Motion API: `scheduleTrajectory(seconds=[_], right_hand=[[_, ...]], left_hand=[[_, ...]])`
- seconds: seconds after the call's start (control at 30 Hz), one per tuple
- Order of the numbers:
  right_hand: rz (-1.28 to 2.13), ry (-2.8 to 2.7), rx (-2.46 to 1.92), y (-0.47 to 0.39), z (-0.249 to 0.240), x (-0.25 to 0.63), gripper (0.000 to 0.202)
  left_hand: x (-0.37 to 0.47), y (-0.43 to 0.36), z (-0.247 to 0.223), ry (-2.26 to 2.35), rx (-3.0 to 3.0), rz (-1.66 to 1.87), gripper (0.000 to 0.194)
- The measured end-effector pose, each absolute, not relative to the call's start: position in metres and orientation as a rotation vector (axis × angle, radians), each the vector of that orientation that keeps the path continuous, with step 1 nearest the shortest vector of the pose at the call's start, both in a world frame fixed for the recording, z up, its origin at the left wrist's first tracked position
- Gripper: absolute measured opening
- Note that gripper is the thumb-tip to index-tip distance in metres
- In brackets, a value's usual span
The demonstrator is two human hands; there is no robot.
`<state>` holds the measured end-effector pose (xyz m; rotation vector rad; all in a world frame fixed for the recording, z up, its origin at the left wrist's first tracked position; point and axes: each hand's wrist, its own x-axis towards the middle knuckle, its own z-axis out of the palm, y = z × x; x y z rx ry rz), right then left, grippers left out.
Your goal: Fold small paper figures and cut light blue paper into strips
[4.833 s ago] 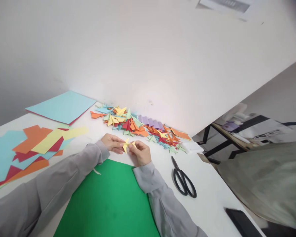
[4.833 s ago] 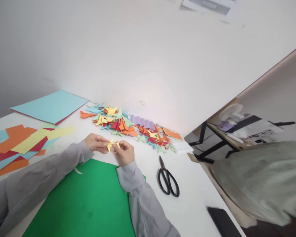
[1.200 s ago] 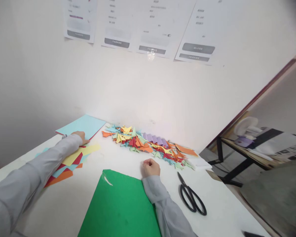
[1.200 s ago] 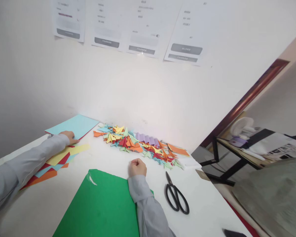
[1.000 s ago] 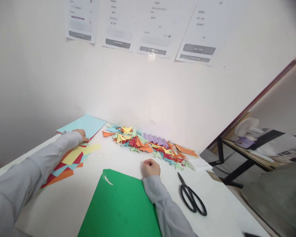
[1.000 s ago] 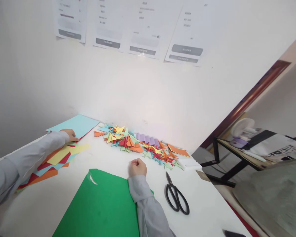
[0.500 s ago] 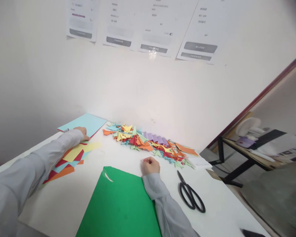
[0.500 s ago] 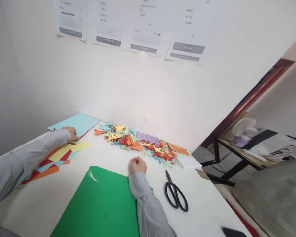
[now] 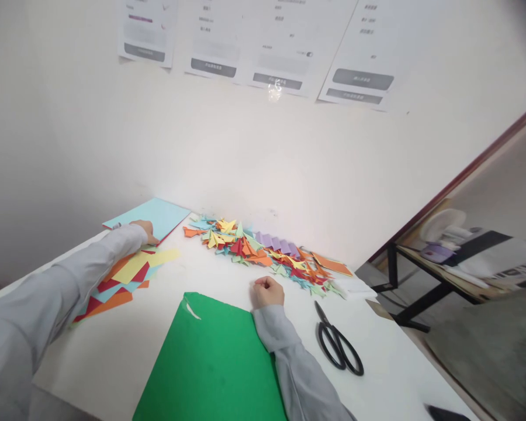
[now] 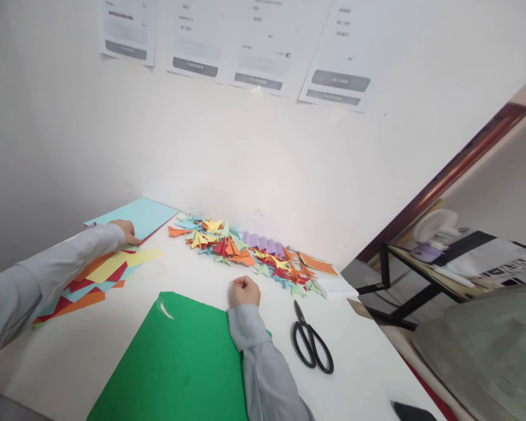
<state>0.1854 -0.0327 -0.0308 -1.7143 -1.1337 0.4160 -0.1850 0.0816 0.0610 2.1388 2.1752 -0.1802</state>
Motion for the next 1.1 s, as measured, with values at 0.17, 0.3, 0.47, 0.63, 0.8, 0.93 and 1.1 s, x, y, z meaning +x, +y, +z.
scheduleTrajectory(seconds=[0.17,0.3,0.47,0.63,0.8,0.93,1.1], right_hand=[[0.414,-1.135,-1.725,-0.033,-0.03,0.185,0.008],[0.403,-1.133,-1.724,-0.033,-0.03,0.185,0.009],[0.415,-1.136,-1.734,-0.034,-0.028,0.184,0.009],[0.412,-1.141,-1.743,-0.035,-0.026,0.182,0.009],[0.405,-1.149,-1.738,-0.035,-0.026,0.181,0.009],[0.398,-1.151,-1.736,-0.035,-0.027,0.182,0.011],[0.403,-1.158,-1.726,-0.034,-0.028,0.183,0.012]], left_hand=[[-0.184,0.082,0.061,2.185,2.095,-0.082,0.042],[-0.189,0.083,0.062,2.2,2.061,0.039,0.027],[-0.2,0.085,0.06,2.284,1.997,0.159,0.015],[-0.212,0.088,0.055,2.321,1.919,0.351,0.015],[-0.217,0.086,0.055,2.351,1.814,0.533,0.024],[-0.214,0.078,0.062,2.374,1.726,0.749,0.027],[-0.19,0.062,0.092,2.245,1.704,1.113,0.025]])
